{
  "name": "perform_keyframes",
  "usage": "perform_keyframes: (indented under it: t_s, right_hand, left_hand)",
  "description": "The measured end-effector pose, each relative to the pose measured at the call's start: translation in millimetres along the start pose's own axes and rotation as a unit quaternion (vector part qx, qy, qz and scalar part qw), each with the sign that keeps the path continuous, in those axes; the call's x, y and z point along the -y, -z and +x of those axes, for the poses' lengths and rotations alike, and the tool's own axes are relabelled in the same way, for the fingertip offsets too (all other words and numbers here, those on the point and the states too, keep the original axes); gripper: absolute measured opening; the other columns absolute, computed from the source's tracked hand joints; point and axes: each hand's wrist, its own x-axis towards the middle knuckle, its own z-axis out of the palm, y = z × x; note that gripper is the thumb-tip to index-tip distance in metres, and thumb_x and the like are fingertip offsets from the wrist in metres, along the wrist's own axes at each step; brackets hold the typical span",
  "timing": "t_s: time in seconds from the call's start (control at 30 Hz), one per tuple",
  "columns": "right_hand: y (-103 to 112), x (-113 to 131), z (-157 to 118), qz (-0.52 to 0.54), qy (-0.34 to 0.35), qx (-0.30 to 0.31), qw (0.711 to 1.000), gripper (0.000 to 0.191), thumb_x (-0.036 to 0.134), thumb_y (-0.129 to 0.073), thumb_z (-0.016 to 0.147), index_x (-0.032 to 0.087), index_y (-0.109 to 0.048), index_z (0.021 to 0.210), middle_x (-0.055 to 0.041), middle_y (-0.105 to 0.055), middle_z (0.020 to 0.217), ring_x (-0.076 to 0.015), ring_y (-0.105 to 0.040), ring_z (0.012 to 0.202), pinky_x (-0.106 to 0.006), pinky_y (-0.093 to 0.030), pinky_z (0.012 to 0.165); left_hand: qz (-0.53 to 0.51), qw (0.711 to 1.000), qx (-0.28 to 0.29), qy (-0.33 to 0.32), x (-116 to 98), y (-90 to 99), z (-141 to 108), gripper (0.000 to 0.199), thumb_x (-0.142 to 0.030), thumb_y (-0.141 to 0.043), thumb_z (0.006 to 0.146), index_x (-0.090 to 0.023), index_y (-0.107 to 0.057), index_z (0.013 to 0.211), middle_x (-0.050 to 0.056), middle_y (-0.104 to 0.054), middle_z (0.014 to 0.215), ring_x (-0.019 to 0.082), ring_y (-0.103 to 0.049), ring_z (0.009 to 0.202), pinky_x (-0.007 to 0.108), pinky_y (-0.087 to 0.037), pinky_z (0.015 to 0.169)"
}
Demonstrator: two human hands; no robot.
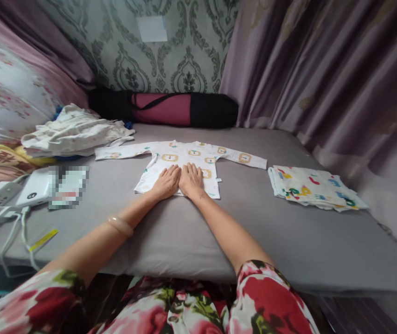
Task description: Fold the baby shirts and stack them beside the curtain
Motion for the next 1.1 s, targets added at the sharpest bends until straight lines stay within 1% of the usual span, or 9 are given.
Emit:
perform_keyframes:
  t_s: [0.13,0.43,0.6,0.67,0.8,0.9,1.0,1.03,1.1]
  right_hand:
    - [1,-4,-17,-0.005,0.015,0.024,1.000,0.054,0.034,-0.029,0.100,0.011,-0.032,0.149,-0.0136,-0.026,0.158,-0.0260,-0.017,0.146,-0.046,-0.007,0.117]
    - [20,-17,-45,-0.018,0.100,0.096,0.990,0.064,0.053,-0.031,0.098,0.021,-0.025,0.153,-0.0120,-0.015,0.161,-0.0280,-0.006,0.148,-0.054,0.000,0.116]
    - [30,-37,-65,-0.003,0.092,0.114,0.989,0.065,0.057,-0.029,0.097,0.024,-0.026,0.153,-0.0091,-0.011,0.162,-0.0270,-0.002,0.148,-0.055,0.001,0.116]
    - [35,-48,-76,0.006,0.083,0.121,0.989,0.060,0.052,-0.024,0.100,0.025,-0.026,0.153,-0.0072,-0.010,0.162,-0.0253,-0.004,0.148,-0.053,-0.001,0.117]
    - [50,-76,-95,0.044,0.089,0.143,0.985,0.057,0.044,-0.026,0.100,0.021,-0.030,0.152,-0.0074,-0.018,0.160,-0.0242,-0.011,0.148,-0.048,-0.006,0.118]
    - [65,-103,-89,0.121,0.110,0.156,0.974,0.051,0.041,-0.039,0.096,0.019,-0.050,0.141,-0.0084,-0.041,0.150,-0.0257,-0.036,0.138,-0.042,-0.025,0.114]
    - [83,-138,-61,0.192,0.032,0.131,0.972,0.040,0.039,-0.040,0.094,0.018,-0.070,0.110,-0.0056,-0.070,0.111,-0.0228,-0.063,0.104,-0.032,-0.047,0.090]
    - [88,-151,-49,0.187,-0.035,0.097,0.977,0.040,0.038,-0.037,0.095,0.017,-0.071,0.104,-0.0054,-0.072,0.101,-0.0223,-0.065,0.097,-0.031,-0.049,0.084]
    - [98,-176,-26,0.109,-0.198,-0.014,0.974,0.038,0.032,-0.037,0.095,0.015,-0.070,0.104,-0.0099,-0.071,0.100,-0.0242,-0.064,0.097,-0.032,-0.048,0.083]
  left_hand:
    - [0.005,0.999,0.025,-0.045,20,2.9,-18,0.053,-0.032,-0.023,0.099,-0.008,-0.035,0.145,0.016,-0.032,0.155,0.025,-0.023,0.146,0.045,-0.017,0.118]
    - [-0.029,0.993,0.079,-0.082,40,24.2,-42,0.079,-0.065,-0.029,0.092,-0.012,-0.027,0.151,0.014,-0.023,0.158,0.028,-0.015,0.148,0.047,-0.010,0.119]
    - [-0.011,0.995,0.092,-0.031,55,30.5,-56,0.068,-0.056,-0.024,0.097,-0.017,-0.026,0.152,0.009,-0.021,0.160,0.025,-0.013,0.148,0.046,-0.010,0.119]
    - [0.002,0.995,0.097,-0.020,60,29.9,-63,0.062,-0.049,-0.018,0.099,-0.019,-0.025,0.153,0.006,-0.018,0.160,0.023,-0.011,0.149,0.045,-0.009,0.120]
    - [0.034,0.996,0.080,-0.023,69,23.6,-71,0.062,-0.050,-0.019,0.099,-0.020,-0.026,0.153,0.005,-0.019,0.160,0.023,-0.014,0.148,0.046,-0.013,0.119]
    - [0.054,0.997,0.053,-0.030,71,17.5,-73,0.062,-0.051,-0.022,0.098,-0.020,-0.030,0.152,0.006,-0.025,0.158,0.023,-0.019,0.147,0.046,-0.016,0.119]
    - [0.066,0.996,0.034,-0.040,72,13.3,-73,0.062,-0.051,-0.023,0.098,-0.020,-0.032,0.151,0.006,-0.028,0.157,0.024,-0.021,0.147,0.046,-0.018,0.118]
    - [0.069,0.996,0.031,-0.043,72,12.6,-72,0.062,-0.052,-0.023,0.098,-0.020,-0.032,0.151,0.006,-0.029,0.157,0.024,-0.022,0.147,0.046,-0.018,0.118]
    - [0.074,0.996,0.025,-0.049,72,12.1,-72,0.062,-0.052,-0.024,0.098,-0.020,-0.033,0.150,0.006,-0.030,0.157,0.025,-0.023,0.146,0.047,-0.020,0.117]
